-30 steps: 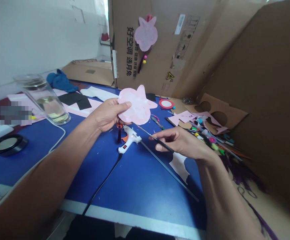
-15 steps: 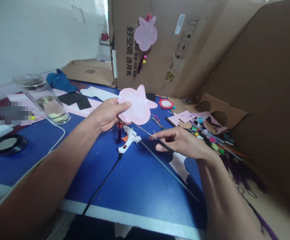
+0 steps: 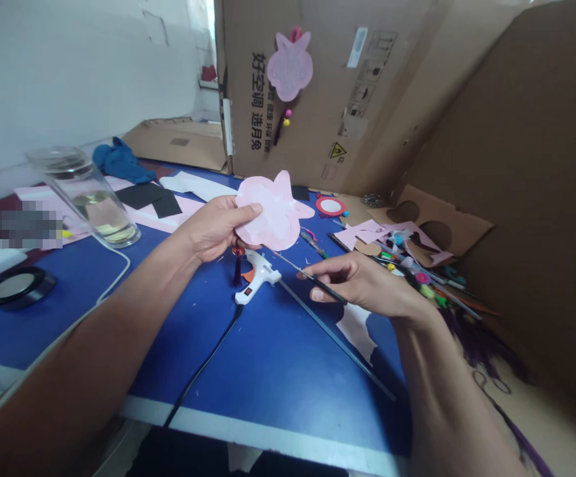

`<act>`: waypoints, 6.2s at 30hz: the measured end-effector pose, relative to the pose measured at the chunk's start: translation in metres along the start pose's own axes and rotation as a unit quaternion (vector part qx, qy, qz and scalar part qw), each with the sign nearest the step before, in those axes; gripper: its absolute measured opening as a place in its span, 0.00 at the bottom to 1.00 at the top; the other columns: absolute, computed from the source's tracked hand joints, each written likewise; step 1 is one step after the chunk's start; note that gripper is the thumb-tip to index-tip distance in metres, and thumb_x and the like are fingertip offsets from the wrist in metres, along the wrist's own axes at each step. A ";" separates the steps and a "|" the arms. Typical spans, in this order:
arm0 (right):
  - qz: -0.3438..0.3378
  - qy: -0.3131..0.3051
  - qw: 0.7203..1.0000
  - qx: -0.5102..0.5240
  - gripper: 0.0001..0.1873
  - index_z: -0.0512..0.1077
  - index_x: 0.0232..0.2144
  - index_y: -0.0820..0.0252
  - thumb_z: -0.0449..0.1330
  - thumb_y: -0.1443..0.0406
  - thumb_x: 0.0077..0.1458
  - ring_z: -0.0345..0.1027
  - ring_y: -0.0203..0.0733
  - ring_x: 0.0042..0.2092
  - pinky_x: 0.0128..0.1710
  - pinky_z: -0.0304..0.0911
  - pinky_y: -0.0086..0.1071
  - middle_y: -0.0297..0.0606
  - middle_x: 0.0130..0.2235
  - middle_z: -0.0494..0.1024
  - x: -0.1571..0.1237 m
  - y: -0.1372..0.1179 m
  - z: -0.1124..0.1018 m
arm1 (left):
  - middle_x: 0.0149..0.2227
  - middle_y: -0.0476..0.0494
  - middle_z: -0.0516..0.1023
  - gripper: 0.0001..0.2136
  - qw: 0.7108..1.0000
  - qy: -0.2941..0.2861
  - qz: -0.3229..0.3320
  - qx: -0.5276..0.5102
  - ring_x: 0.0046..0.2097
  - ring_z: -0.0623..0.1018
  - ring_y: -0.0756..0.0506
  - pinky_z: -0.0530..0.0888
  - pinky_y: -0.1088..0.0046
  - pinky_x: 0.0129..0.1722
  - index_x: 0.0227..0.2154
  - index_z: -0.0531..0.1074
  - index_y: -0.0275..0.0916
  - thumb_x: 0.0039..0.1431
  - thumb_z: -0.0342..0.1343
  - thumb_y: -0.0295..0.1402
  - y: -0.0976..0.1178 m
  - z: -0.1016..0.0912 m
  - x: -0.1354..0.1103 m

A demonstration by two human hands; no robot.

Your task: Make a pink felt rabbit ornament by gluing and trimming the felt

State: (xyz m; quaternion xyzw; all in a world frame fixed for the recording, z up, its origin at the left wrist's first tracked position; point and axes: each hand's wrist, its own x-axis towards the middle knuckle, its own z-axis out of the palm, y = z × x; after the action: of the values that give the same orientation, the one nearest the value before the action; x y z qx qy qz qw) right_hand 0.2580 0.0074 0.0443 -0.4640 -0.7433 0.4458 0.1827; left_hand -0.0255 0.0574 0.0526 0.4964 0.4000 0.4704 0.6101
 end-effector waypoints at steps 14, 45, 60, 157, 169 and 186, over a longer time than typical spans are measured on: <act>-0.001 -0.022 1.000 0.020 0.29 0.88 0.50 0.53 0.77 0.46 0.50 0.58 0.36 0.29 0.27 0.54 0.32 0.35 0.28 0.75 0.000 0.004 0.000 | 0.30 0.38 0.85 0.07 1.000 -0.001 0.005 -0.010 0.30 0.84 0.44 0.83 0.69 0.30 0.37 0.81 0.34 0.62 0.67 0.34 0.000 0.001 -0.001; 0.015 0.001 1.000 0.020 0.29 0.88 0.47 0.54 0.77 0.45 0.48 0.54 0.36 0.29 0.28 0.53 0.32 0.33 0.27 0.69 0.001 -0.001 0.001 | 0.28 0.40 0.84 0.06 1.000 -0.001 0.013 -0.018 0.27 0.81 0.46 0.81 0.70 0.29 0.34 0.81 0.34 0.63 0.66 0.33 0.000 0.002 -0.001; -0.002 0.007 1.000 0.004 0.29 0.89 0.46 0.55 0.76 0.44 0.49 0.51 0.35 0.27 0.26 0.50 0.32 0.30 0.24 0.65 0.001 -0.003 0.001 | 0.30 0.39 0.85 0.06 1.000 0.002 0.009 -0.009 0.28 0.82 0.45 0.81 0.69 0.30 0.36 0.82 0.34 0.64 0.66 0.33 0.001 0.003 -0.002; 0.003 0.247 0.928 0.280 0.26 0.83 0.43 0.55 0.76 0.47 0.48 0.65 0.43 0.32 0.34 0.62 0.35 0.31 0.26 0.70 0.044 -0.036 0.106 | 0.36 0.45 0.84 0.19 0.918 0.267 -0.011 -0.294 0.30 0.78 0.50 0.71 0.74 0.30 0.44 0.80 0.37 0.48 0.75 0.30 -0.013 0.029 -0.032; -0.008 0.241 0.933 0.267 0.27 0.85 0.45 0.56 0.74 0.44 0.52 0.58 0.37 0.27 0.31 0.62 0.32 0.34 0.28 0.75 0.047 -0.035 0.112 | 0.35 0.40 0.85 0.13 0.910 0.271 -0.055 -0.308 0.29 0.78 0.49 0.70 0.74 0.28 0.40 0.81 0.36 0.51 0.72 0.31 -0.013 0.030 -0.032; -0.019 0.246 0.938 0.242 0.21 0.87 0.44 0.51 0.74 0.47 0.55 0.67 0.42 0.32 0.35 0.67 0.34 0.35 0.30 0.78 0.045 -0.031 0.112 | 0.35 0.39 0.85 0.15 0.906 0.269 -0.054 -0.321 0.28 0.79 0.47 0.70 0.73 0.27 0.43 0.82 0.34 0.51 0.70 0.30 -0.013 0.031 -0.031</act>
State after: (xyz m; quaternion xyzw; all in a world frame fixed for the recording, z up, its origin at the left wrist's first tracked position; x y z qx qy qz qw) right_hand 0.1424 -0.0152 0.0033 -0.4863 -0.5535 0.4807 0.4755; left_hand -0.0012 0.0194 0.0461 0.1057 0.4023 0.6552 0.6306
